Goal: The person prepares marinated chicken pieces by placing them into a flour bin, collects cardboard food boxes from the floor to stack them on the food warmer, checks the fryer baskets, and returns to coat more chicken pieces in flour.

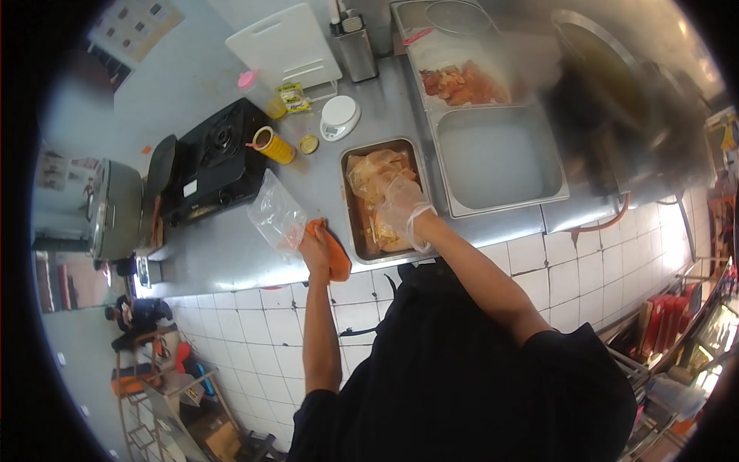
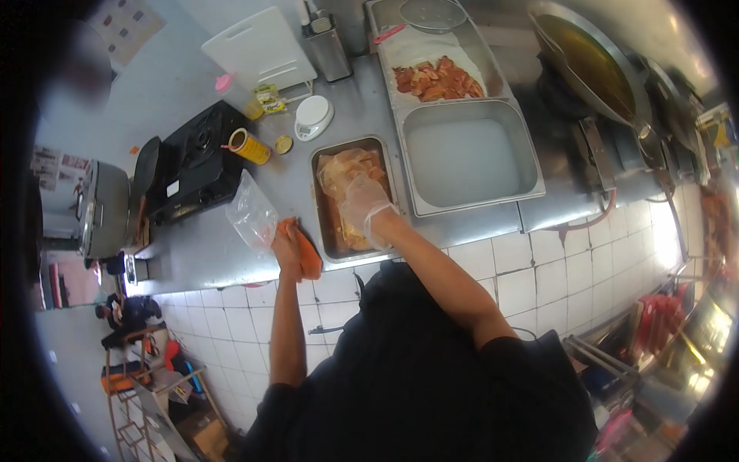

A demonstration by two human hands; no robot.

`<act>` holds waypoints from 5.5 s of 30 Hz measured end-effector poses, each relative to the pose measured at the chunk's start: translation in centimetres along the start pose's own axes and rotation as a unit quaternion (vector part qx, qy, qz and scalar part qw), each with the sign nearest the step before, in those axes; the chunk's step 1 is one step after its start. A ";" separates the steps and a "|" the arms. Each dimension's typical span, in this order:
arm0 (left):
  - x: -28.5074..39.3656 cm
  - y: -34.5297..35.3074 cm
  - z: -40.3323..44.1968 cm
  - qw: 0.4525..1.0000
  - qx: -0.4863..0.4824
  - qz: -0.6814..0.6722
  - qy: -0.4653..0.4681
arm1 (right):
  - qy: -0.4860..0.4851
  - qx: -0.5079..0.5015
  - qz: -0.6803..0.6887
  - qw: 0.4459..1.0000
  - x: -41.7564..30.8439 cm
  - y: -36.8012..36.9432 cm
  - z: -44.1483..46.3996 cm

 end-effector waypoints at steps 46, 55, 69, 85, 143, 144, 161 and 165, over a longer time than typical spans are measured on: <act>31.0 19.4 10.2 0.987 0.042 -0.031 0.154 | 0.085 0.317 0.521 0.788 12.6 -18.4 -18.6; 28.3 19.5 6.0 0.988 -0.023 -0.092 0.125 | 0.097 0.308 0.530 0.784 12.3 -18.0 -17.7; 20.1 18.8 -8.1 0.917 -0.152 -0.361 -0.072 | 0.087 0.272 0.513 0.810 10.6 -17.4 -15.1; 21.3 12.3 -12.1 0.955 -0.191 -0.223 0.045 | 0.109 0.318 0.483 0.809 11.4 -17.9 -18.2; 20.2 26.4 -0.1 0.689 -0.393 0.571 0.210 | 0.104 0.247 0.473 0.840 12.4 -18.1 -12.6; 20.6 26.0 0.3 0.666 -0.406 0.589 0.213 | 0.104 0.240 0.474 0.841 12.2 -17.9 -12.6; 10.6 39.2 33.3 0.822 -0.276 0.439 0.233 | 0.353 0.304 0.369 0.804 16.3 -16.7 -27.5; 4.6 40.8 38.4 0.839 -0.271 0.410 0.235 | 0.354 0.331 0.358 0.799 17.0 -16.8 -29.9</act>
Point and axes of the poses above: each hand's wrist, its own z-axis towards the middle knuckle, its own y-axis out of the palm, x = y × z, the point moved 8 cm from there along z, towards the middle knuckle, and after that the axes turned 3 degrees about -x, right-handed, at the moved point
